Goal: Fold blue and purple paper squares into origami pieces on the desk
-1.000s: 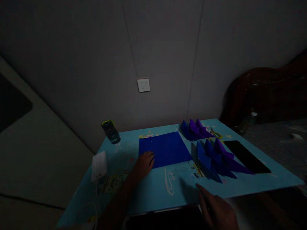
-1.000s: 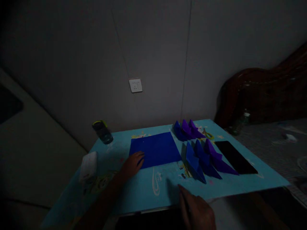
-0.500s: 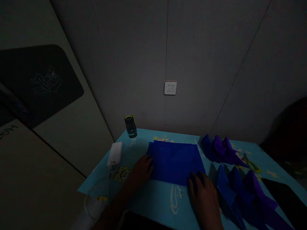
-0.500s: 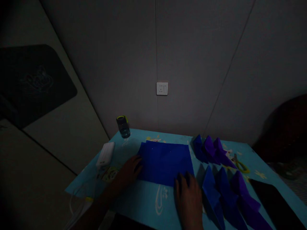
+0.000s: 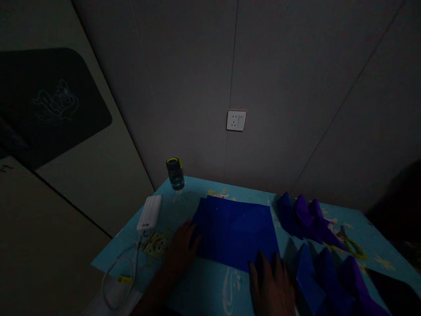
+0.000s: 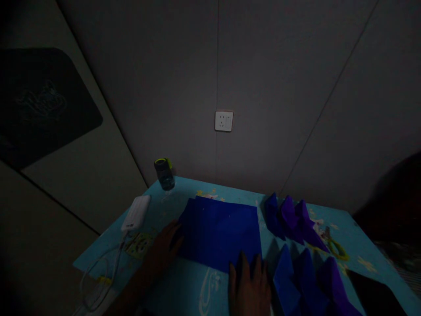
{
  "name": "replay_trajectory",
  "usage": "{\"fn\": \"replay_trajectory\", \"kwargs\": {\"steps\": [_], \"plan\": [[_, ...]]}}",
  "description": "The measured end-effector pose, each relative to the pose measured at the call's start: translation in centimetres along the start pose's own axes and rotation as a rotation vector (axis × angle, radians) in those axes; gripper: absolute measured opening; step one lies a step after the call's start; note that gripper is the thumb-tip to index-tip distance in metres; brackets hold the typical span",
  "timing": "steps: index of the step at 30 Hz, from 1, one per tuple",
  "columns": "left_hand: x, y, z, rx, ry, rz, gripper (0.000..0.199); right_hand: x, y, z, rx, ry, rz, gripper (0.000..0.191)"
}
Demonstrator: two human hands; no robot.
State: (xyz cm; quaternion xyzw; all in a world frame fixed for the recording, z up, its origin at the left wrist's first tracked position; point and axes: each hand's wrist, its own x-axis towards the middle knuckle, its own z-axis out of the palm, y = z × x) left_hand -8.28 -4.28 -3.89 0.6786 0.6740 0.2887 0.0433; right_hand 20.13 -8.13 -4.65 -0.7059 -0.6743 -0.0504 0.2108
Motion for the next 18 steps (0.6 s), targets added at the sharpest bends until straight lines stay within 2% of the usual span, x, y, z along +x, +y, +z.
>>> {"fn": "replay_trajectory", "kwargs": {"steps": [5,10,16,18], "plan": [[0.3,-0.4,-0.1,-0.108,0.029,-0.010,0.036,0.0,0.1,0.0,0.036,0.003,-0.055,0.062],[0.5,-0.3,-0.8,-0.218,0.076,-0.053,0.037,-0.2,-0.9,-0.4,0.135,0.006,-0.066,0.056],[1.0,-1.0,-4.0,-0.386,0.074,-0.176,0.038,0.2,-2.2,-2.0,0.251,-0.011,-0.087,0.044],[1.5,-1.3,-5.2,-0.514,-0.002,-0.281,0.040,0.8,-2.3,-3.0,0.279,-0.047,-0.076,0.042]]}}
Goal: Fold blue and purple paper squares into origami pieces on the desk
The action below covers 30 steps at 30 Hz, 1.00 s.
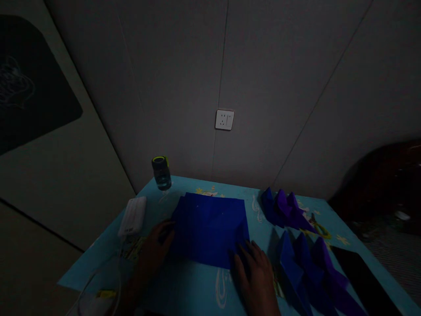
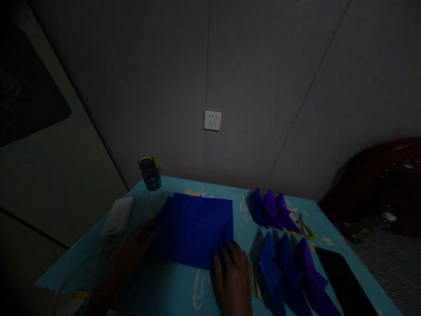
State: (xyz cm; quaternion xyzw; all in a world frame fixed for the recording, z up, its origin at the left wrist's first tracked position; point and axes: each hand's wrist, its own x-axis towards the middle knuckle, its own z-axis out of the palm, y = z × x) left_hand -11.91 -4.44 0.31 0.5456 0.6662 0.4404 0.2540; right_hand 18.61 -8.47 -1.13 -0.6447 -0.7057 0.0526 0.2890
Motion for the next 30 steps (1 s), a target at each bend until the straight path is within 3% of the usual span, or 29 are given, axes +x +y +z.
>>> {"fn": "replay_trajectory", "kwargs": {"steps": [3,7,11,18,24,30], "plan": [[0.9,0.8,-1.2,-0.131,-0.112,-0.160,0.047,1.0,-0.2,-1.2,0.083,-0.026,0.037,0.041],[1.4,1.7,-1.4,-0.195,-0.120,-0.180,0.048,1.3,-0.1,-1.2,0.185,-0.037,0.096,0.041],[0.4,1.1,-0.6,-0.133,-0.108,-0.133,0.040,0.3,0.3,-0.1,0.208,0.003,0.136,0.040],[-1.3,-1.0,0.5,-0.066,-0.009,-0.035,0.037,-0.5,0.7,0.9,0.175,0.001,0.048,0.041],[-1.6,-1.3,1.1,-0.038,0.028,0.079,0.029,-0.6,1.4,1.5,0.110,-0.026,0.030,0.043],[-1.9,-1.4,1.4,-0.030,0.047,0.099,0.026,-0.7,1.8,1.9,0.077,-0.006,-0.009,0.042]]}}
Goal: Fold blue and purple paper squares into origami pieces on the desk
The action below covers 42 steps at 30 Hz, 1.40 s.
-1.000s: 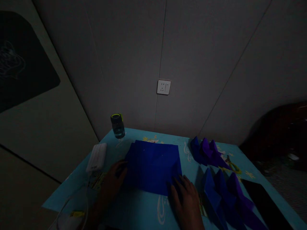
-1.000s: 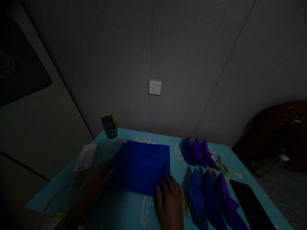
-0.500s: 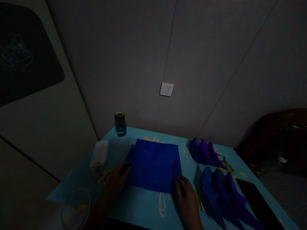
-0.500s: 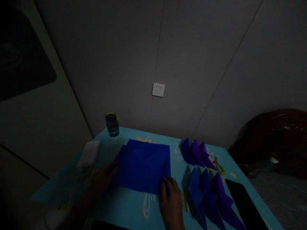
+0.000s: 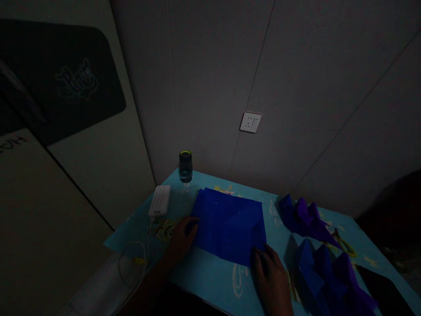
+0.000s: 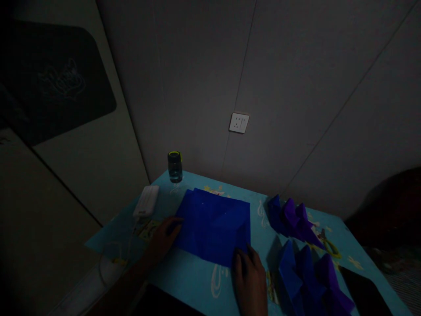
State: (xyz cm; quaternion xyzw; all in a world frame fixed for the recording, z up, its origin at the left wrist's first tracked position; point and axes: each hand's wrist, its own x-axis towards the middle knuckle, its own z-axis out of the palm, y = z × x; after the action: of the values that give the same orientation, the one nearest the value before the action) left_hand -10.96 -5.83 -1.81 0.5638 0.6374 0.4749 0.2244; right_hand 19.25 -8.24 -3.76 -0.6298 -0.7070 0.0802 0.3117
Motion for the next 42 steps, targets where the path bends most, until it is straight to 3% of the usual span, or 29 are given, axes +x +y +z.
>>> {"fn": "replay_trajectory", "kwargs": {"steps": [22,26,31,34,37,39,42], "plan": [[0.4,0.2,-0.4,0.053,-0.093,-0.007,0.032,0.1,-1.8,-1.0,-0.050,-0.002,0.021,0.034],[0.3,-0.1,-0.3,0.066,-0.097,-0.026,0.035,0.3,-2.1,-1.3,0.050,0.028,0.067,0.033],[0.5,-0.5,-0.3,0.076,-0.104,-0.022,0.041,0.3,-2.7,-2.1,0.313,0.157,0.160,0.034],[0.4,-0.3,-0.5,0.072,-0.117,-0.028,0.045,0.1,-3.7,-2.4,0.529,0.229,0.272,0.048],[-0.1,0.3,-0.4,0.041,-0.165,-0.051,0.047,-0.3,-4.4,-2.0,0.659,0.221,0.338,0.063],[-0.8,0.8,-0.2,0.028,-0.205,-0.073,0.049,-0.6,-4.6,-1.3,0.662,0.203,0.328,0.062],[-2.3,1.4,0.5,0.016,-0.276,-0.103,0.051,-1.3,-4.8,-0.7,0.547,0.185,0.207,0.044]]}}
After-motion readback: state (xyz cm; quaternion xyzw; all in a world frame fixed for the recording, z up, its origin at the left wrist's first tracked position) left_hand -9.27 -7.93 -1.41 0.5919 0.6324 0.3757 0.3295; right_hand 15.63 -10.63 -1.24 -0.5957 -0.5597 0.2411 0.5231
